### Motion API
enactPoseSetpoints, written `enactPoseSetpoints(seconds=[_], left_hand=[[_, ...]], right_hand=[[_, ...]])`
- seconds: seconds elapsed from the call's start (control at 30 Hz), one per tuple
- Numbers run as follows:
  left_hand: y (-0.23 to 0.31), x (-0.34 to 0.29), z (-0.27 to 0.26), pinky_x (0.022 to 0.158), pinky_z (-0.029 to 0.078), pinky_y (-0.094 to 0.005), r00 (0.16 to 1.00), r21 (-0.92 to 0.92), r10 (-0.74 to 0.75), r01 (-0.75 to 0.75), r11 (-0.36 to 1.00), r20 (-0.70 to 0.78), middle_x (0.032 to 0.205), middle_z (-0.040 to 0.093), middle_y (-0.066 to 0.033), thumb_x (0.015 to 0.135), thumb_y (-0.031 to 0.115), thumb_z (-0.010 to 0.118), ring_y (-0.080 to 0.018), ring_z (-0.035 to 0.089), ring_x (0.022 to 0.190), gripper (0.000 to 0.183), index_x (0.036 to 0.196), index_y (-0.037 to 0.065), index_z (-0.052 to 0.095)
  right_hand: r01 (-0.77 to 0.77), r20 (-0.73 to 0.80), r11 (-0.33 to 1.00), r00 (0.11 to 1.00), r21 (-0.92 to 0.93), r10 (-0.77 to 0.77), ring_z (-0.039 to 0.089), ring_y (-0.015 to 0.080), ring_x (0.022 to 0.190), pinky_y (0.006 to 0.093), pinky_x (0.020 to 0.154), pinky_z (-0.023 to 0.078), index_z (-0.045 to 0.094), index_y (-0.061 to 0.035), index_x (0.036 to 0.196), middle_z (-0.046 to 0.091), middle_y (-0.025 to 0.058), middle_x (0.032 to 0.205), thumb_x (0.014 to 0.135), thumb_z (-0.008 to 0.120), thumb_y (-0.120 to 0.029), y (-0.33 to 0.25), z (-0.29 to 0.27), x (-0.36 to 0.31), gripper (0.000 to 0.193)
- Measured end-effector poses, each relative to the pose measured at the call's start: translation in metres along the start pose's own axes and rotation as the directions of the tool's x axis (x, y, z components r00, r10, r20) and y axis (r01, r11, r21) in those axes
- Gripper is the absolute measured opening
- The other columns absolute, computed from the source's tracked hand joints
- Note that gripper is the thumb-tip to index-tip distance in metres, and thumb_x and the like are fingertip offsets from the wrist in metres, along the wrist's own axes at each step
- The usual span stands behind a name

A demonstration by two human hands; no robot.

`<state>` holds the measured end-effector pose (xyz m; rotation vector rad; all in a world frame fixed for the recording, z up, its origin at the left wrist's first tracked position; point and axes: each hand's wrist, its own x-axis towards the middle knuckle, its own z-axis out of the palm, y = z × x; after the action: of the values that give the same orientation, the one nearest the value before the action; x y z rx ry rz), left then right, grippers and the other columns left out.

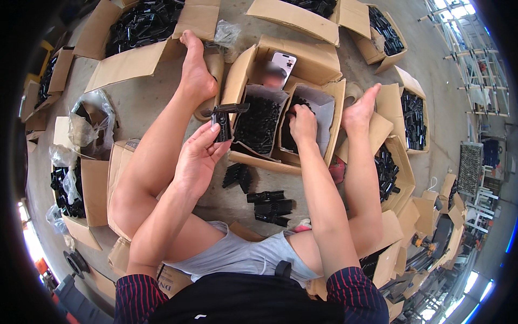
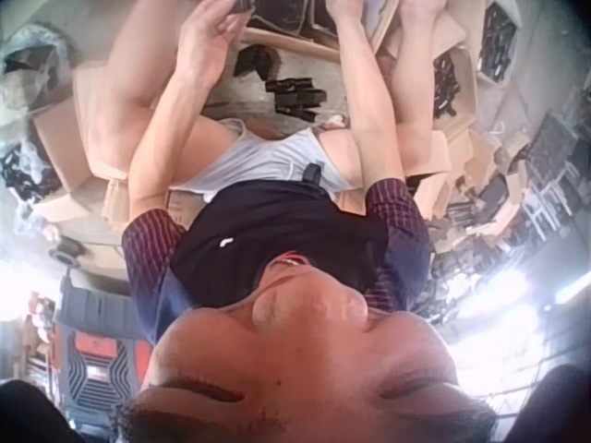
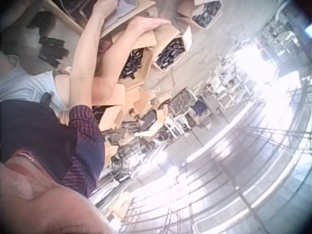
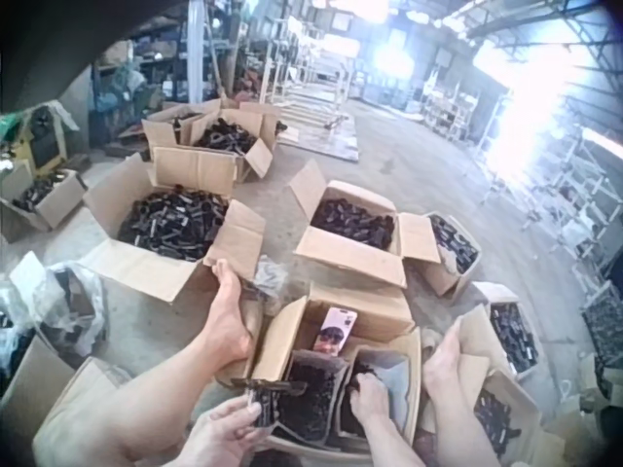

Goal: The person assembles small black metal components by hand while sitting on the floor surrounded by boxes, picking small pins from a container and inserting them into the joints of larger metal pieces.

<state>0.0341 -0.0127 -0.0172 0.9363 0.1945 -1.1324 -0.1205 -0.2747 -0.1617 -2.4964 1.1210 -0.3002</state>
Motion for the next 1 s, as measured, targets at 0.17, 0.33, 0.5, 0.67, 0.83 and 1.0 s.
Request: enactPoseSetpoints(seconds=[0.17, 0.33, 0.5, 0.67, 0.83, 1.0], left_hand=[[-0.003, -0.005, -0.004, 0.093, 0.053, -0.0264, 0.999, -0.013, 0.034, -0.034, 0.999, -0.001, 0.110, 0.072, -0.0009, 0.101, 0.028, 0.064, -0.0083, 0.066, 0.096, 0.027, 0.120, 0.008, 0.066], [-0.013, -0.003, -0.009, 0.092, 0.052, -0.0256, 1.000, -0.045, 0.025, -0.026, 0.999, -0.018, 0.111, 0.071, -0.0015, 0.103, 0.035, 0.061, -0.0083, 0.065, 0.097, 0.032, 0.120, 0.008, 0.066], [-0.020, 0.004, -0.009, 0.096, 0.052, -0.0270, 0.999, -0.114, -0.041, 0.041, 0.993, 0.003, 0.115, 0.070, -0.0030, 0.103, 0.031, 0.060, -0.0112, 0.066, 0.104, 0.030, 0.123, 0.009, 0.062], [-0.014, -0.001, -0.007, 0.098, 0.054, -0.0308, 1.000, -0.141, 0.025, -0.023, 0.990, 0.011, 0.113, 0.071, -0.0040, 0.100, 0.022, 0.064, -0.0126, 0.069, 0.103, 0.024, 0.120, 0.009, 0.061], [-0.024, 0.000, 0.000, 0.096, 0.056, -0.0338, 0.997, -0.114, 0.072, -0.071, 0.991, 0.004, 0.111, 0.071, -0.0042, 0.099, 0.015, 0.066, -0.0134, 0.070, 0.101, 0.020, 0.116, 0.008, 0.062], [-0.030, -0.001, -0.003, 0.093, 0.057, -0.0321, 0.992, -0.031, 0.121, -0.122, 0.992, -0.031, 0.111, 0.070, -0.0041, 0.097, 0.011, 0.068, -0.0128, 0.069, 0.101, 0.023, 0.118, 0.006, 0.062]], right_hand=[[-0.100, 0.026, 0.969, 0.995, 0.226, 0.096, 0.064, 0.0423, 0.096, 0.0506, 0.082, 0.051, 0.066, -0.0025, 0.094, 0.067, 0.0191, 0.096, 0.083, 0.069, -0.003, 0.002, 0.016, 0.009, 0.011], [0.039, -0.058, 0.999, 0.998, 0.035, -0.037, 0.066, 0.0423, 0.092, 0.0490, 0.081, 0.051, 0.066, -0.0018, 0.093, 0.068, 0.0211, 0.092, 0.084, 0.064, 0.000, 0.002, 0.017, 0.007, 0.009], [-0.107, -0.066, 0.993, 0.992, 0.049, 0.110, 0.069, 0.0405, 0.090, 0.0472, 0.081, 0.054, 0.065, -0.0015, 0.096, 0.071, 0.0214, 0.097, 0.087, 0.064, -0.002, 0.008, 0.004, 0.001, 0.009], [-0.100, -0.254, 0.916, 0.944, 0.389, 0.211, 0.072, 0.0225, 0.082, 0.0346, 0.074, 0.057, 0.070, -0.0012, 0.111, 0.074, 0.0149, 0.094, 0.092, 0.064, -0.007, -0.045, -0.026, -0.017, 0.021], [-0.151, -0.030, 0.673, 0.968, 0.724, 0.249, 0.067, 0.0113, 0.083, 0.0263, 0.074, 0.054, 0.071, -0.0014, 0.112, 0.073, 0.0064, 0.097, 0.097, 0.065, -0.009, -0.102, -0.069, -0.062, 0.017], [-0.183, 0.116, 0.302, 0.968, 0.936, 0.224, 0.069, 0.0113, 0.090, 0.0241, 0.080, 0.055, 0.069, 0.0030, 0.108, 0.074, 0.0103, 0.102, 0.093, 0.072, -0.003, -0.187, -0.087, -0.081, 0.017]])
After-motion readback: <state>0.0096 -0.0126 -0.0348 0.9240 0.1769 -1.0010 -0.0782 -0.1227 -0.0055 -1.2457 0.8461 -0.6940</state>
